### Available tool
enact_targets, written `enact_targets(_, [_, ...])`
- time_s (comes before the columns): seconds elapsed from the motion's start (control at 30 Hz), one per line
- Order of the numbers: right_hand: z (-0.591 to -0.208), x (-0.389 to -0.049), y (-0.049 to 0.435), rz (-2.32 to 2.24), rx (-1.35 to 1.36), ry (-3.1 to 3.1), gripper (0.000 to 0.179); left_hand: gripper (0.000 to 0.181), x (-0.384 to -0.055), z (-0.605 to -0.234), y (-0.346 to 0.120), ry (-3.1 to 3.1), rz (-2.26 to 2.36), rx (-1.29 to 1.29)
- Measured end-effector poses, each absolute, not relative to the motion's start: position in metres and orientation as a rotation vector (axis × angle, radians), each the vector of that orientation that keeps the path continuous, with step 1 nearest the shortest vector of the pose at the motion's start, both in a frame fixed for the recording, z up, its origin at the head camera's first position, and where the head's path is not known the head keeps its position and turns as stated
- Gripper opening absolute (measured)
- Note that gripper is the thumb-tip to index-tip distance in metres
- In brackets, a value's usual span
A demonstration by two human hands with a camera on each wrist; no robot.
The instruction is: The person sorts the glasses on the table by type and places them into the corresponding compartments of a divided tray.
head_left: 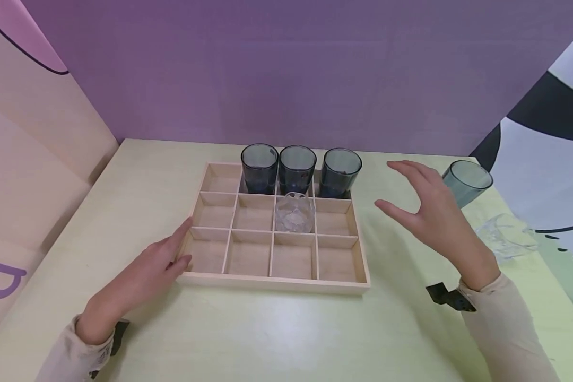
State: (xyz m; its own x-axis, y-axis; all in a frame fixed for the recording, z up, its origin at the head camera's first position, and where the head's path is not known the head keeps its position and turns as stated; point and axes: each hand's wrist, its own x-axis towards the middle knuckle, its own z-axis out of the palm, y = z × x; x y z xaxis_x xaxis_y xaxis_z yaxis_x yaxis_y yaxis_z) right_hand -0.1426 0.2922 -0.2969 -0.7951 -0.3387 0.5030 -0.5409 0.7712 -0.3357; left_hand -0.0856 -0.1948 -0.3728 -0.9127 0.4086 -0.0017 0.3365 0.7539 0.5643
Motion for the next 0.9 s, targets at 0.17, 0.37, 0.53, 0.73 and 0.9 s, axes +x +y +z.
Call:
enact_targets(0.17, [-0.294,-0.148,0.309,0.657,0.568,-2.546,0.068,0.071,-0.085,-0.372,-0.196,2.82,0.877,0.62])
enact_targets(0.37, [-0.292,-0.151,0.326,0.655,0.473,-2.55,0.065,0.071,-0.085,-0.371,-0.196,2.821,0.874,0.622])
enact_targets(0.53, [-0.291,-0.155,0.338,0.659,0.409,-2.539,0.062,0.071,-0.086,-0.372,-0.196,2.824,0.873,0.629])
enact_targets(0.73, [-0.298,-0.162,0.363,0.576,0.231,-2.6,0.064,0.071,-0.086,-0.372,-0.196,2.823,0.87,0.624])
enact_targets(0.9, [-0.305,-0.166,0.384,0.577,0.094,-2.637,0.066,0.072,-0.086,-0.371,-0.196,2.825,0.866,0.622])
